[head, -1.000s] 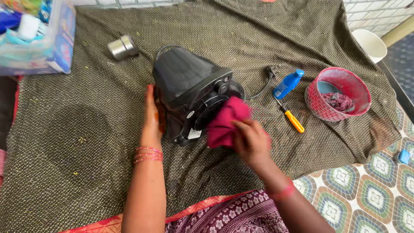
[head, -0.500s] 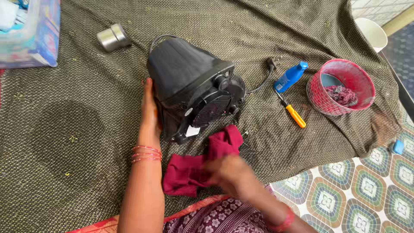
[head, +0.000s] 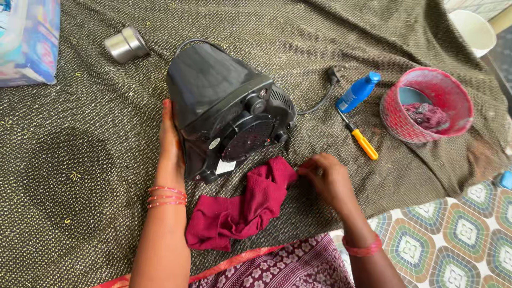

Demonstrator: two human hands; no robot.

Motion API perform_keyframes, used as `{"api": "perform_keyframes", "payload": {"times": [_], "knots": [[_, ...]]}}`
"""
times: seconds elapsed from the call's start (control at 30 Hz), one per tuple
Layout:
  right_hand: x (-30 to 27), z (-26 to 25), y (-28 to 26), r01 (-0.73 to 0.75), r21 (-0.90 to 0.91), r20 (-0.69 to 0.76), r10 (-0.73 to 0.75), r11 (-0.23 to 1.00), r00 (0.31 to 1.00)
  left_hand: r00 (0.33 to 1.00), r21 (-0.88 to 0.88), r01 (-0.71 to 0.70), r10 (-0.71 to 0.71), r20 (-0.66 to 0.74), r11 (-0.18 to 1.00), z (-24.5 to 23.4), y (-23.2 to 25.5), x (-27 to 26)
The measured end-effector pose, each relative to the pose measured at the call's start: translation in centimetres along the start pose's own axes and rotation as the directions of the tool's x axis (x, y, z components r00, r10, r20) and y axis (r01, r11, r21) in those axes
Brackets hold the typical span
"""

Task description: The person uses a screwdriver to loosen and tighten the screws on the bottom of a blender base while holding it by hand on a floor cloth, then wipes the internal area with a cloth.

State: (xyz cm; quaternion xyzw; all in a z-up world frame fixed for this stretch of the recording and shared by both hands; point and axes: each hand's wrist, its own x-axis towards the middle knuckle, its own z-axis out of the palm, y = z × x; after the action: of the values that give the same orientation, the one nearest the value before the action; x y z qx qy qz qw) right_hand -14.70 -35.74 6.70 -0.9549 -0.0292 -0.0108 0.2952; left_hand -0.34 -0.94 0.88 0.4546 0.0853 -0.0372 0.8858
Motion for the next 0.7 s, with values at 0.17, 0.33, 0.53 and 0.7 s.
{"api": "perform_keyframes", "payload": {"times": [0.17, 0.33, 0.53, 0.7], "knots": [[2.0, -2.5, -1.5, 0.267, 0.339, -0.290, -0.170, 0.902, 0.942, 0.979, 0.209, 0.016, 0.027, -0.200, 0.978, -1.4, -0.9, 1.5], [4.1, -2.1, -5.4, 0.487, 0.181, -0.493, -0.350, 0.854, 0.797, 0.996, 0.145, -0.004, 0.018, -0.091, 0.989, -0.6, -0.3, 0.7], [6.4, 1.1, -4.9, 0.575, 0.251, -0.577, -0.356, 0.779, 0.735, 0.984, 0.124, 0.084, -0.062, -0.167, 0.989, 0.6, 0.6, 0.4], [6.0, 2.9, -4.5, 0.498, 0.315, -0.565, -0.262, 0.808, 0.782, 0.984, 0.123, 0.066, -0.044, -0.173, 0.990, 1.0, 0.7, 0.0]]}}
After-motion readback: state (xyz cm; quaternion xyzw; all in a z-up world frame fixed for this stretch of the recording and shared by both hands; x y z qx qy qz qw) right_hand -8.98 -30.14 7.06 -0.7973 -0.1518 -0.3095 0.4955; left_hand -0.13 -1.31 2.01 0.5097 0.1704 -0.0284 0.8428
